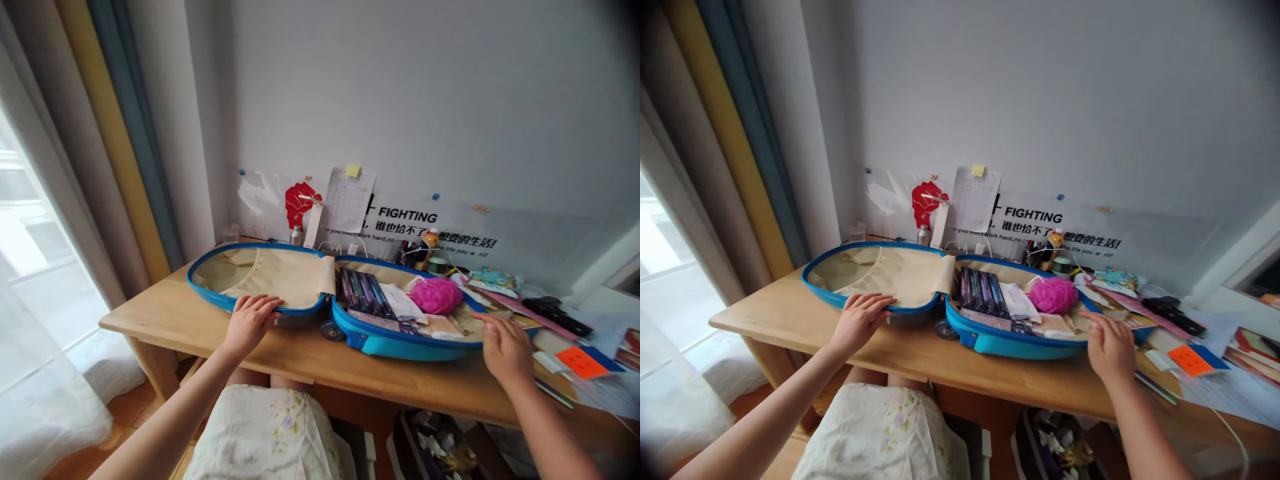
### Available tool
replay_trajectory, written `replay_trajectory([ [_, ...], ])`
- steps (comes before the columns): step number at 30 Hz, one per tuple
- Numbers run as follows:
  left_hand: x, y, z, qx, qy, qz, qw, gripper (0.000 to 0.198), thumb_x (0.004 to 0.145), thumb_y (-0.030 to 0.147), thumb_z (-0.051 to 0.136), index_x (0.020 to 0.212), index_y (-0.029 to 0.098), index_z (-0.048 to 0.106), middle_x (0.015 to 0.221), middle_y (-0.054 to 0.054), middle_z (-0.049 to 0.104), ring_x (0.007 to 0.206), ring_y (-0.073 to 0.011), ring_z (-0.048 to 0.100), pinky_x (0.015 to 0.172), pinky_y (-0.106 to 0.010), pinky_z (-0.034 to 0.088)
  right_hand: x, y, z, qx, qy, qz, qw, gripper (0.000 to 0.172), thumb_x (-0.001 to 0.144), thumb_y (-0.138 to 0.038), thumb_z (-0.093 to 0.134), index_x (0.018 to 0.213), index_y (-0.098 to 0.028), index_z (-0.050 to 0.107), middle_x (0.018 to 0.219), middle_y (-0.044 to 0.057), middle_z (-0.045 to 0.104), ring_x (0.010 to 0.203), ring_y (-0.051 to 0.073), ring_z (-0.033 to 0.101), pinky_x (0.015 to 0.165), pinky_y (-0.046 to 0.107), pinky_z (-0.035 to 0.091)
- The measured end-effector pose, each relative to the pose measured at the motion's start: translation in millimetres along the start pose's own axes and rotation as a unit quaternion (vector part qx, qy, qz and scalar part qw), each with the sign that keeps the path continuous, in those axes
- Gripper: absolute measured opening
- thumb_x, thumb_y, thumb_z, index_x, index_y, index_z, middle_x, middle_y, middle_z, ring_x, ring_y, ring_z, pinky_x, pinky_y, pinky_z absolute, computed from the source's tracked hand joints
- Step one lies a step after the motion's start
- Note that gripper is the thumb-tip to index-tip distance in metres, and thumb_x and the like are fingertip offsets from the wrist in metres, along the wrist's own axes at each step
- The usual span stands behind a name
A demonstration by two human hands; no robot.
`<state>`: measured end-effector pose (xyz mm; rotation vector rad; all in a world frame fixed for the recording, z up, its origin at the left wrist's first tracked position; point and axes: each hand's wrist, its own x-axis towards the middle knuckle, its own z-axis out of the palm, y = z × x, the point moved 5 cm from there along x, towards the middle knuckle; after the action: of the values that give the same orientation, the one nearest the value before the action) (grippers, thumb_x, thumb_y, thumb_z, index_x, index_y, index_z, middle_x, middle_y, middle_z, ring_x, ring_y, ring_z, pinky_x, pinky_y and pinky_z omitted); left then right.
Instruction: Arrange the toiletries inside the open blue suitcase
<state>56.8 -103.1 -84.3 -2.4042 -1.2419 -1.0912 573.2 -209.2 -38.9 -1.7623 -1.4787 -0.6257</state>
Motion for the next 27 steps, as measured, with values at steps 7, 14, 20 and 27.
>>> replay_trajectory([
  [7, -0.1, 9.3, 5.3, -0.001, -0.018, 0.006, 1.0, 0.035, 0.099, 0.039, 0.042, 0.122, 0.028, 0.067, 0.121, -0.005, 0.07, 0.111, -0.0237, 0.063, 0.098, -0.041, 0.04, 38.3, -59.8, 35.7, 0.074, -0.203, 0.119, 0.969, 0.03, 0.082, -0.042, 0.049, 0.094, -0.021, 0.066, 0.098, 0.01, 0.072, 0.087, 0.023, 0.066, 0.079, 0.034, 0.05],
  [14, -5.9, -48.6, -9.9, 0.014, 0.011, -0.02, 1.0, 0.042, 0.098, 0.039, 0.036, 0.131, 0.029, 0.061, 0.135, -0.006, 0.062, 0.128, -0.0257, 0.053, 0.111, -0.046, 0.031, 47.8, -90.2, 94.0, 0.069, -0.366, 0.17, 0.912, 0.028, 0.087, -0.038, 0.053, 0.102, -0.018, 0.065, 0.089, 0.006, 0.072, 0.064, 0.016, 0.063, 0.061, 0.025, 0.045],
  [20, -18.4, -120.6, -19.3, 0.02, 0.097, -0.115, 0.988, 0.048, 0.098, 0.04, 0.03, 0.134, 0.026, 0.058, 0.141, -0.009, 0.057, 0.136, -0.0271, 0.044, 0.116, -0.048, 0.025, 52.0, -107.6, 111.0, 0.035, -0.4, 0.179, 0.898, 0.025, 0.083, -0.038, 0.059, 0.097, -0.018, 0.065, 0.061, -0.001, 0.062, 0.054, 0.014, 0.054, 0.054, 0.023, 0.039],
  [27, -27.2, -127.1, -11.9, 0.015, 0.111, -0.133, 0.985, 0.048, 0.098, 0.037, 0.03, 0.138, 0.026, 0.054, 0.143, -0.009, 0.055, 0.139, -0.0268, 0.041, 0.118, -0.049, 0.022, 53.7, -128.4, 117.7, 0.022, -0.443, 0.2, 0.874, 0.026, 0.081, -0.038, 0.061, 0.098, -0.018, 0.065, 0.049, -0.004, 0.051, 0.044, 0.013, 0.047, 0.045, 0.024, 0.035],
])
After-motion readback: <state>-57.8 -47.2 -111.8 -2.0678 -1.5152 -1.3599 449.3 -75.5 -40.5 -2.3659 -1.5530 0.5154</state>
